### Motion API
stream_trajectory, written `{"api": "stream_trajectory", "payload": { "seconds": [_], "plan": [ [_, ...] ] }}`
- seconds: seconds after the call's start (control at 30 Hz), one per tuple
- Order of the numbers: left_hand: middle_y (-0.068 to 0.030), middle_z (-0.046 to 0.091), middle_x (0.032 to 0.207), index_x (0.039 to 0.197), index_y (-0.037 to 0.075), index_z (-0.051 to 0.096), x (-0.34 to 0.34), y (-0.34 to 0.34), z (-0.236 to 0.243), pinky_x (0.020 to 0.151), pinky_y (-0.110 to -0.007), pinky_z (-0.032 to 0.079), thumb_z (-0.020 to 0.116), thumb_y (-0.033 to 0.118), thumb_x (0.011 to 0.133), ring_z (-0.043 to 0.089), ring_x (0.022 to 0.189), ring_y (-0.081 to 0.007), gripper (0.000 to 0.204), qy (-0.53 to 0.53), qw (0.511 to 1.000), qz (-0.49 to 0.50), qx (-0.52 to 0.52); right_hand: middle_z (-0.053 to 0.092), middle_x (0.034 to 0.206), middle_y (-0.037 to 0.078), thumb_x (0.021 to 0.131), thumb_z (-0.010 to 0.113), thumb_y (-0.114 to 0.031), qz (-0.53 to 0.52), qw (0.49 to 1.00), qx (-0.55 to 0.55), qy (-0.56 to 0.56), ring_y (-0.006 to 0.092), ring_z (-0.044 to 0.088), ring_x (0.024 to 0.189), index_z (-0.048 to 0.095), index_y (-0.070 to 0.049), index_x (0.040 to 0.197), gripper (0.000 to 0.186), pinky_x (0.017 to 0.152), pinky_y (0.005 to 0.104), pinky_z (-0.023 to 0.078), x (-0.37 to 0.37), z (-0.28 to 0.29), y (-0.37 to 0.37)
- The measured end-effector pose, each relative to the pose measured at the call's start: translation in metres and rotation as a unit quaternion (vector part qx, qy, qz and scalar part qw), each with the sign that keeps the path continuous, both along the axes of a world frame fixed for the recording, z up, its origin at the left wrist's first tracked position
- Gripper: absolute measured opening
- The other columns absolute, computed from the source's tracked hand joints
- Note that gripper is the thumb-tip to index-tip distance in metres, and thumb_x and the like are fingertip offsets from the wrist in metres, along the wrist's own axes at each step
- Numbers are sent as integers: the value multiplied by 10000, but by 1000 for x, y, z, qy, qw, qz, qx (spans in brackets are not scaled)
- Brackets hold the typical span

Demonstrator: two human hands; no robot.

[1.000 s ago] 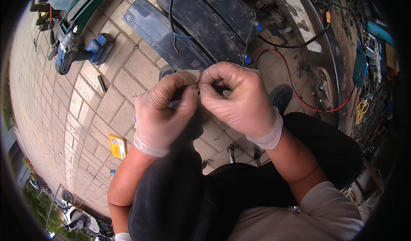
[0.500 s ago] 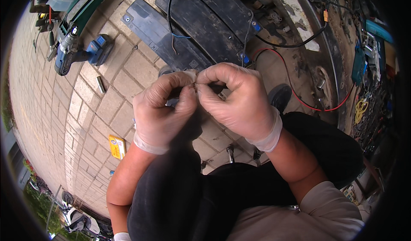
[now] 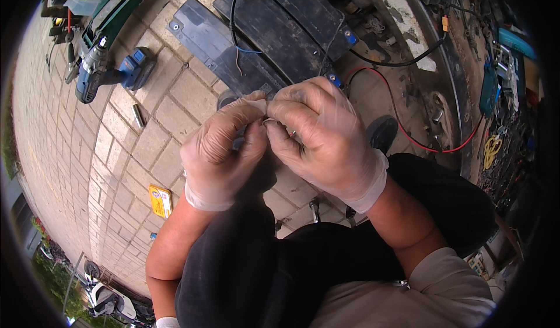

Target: The person strips the insulation from two wires using pliers, then twists the exposed ends together by hand to join them. The joined wires are held and inspected briefly.

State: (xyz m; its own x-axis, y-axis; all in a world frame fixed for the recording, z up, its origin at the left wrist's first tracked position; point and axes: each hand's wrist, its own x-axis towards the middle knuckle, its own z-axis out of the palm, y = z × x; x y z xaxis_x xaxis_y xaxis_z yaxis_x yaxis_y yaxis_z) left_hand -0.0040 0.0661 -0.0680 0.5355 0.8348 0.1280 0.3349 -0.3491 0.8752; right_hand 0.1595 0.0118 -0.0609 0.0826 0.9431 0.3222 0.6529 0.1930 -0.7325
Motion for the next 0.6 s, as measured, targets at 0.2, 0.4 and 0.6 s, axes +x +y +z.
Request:
{"api": "stream_trajectory", "payload": {
  "seconds": [0.2,0.4,0.6],
  "plan": [
    [-130,713,939,915,10,659,2,1,3,763,-303,568,697,-51,796,716,957,-265,139,12,999,-22,32,631,876,106,733,713,12,19,999,-8,-37,284,608,813,626,-28,899,191,721,368,517,5,-1,0],
    [-123,712,931,903,17,663,2,-1,3,762,-304,567,690,-57,791,714,967,-263,137,15,999,-22,17,623,822,127,724,671,41,-13,999,-39,25,283,622,783,612,-18,838,141,720,358,515,2,-7,3],
    [-138,719,945,954,-5,673,2,-4,0,778,-301,563,674,-36,822,717,931,-217,135,-24,995,13,-96,651,812,114,790,607,56,6,940,-199,279,208,645,771,616,21,781,38,727,301,511,10,-4,5]
  ]
}}
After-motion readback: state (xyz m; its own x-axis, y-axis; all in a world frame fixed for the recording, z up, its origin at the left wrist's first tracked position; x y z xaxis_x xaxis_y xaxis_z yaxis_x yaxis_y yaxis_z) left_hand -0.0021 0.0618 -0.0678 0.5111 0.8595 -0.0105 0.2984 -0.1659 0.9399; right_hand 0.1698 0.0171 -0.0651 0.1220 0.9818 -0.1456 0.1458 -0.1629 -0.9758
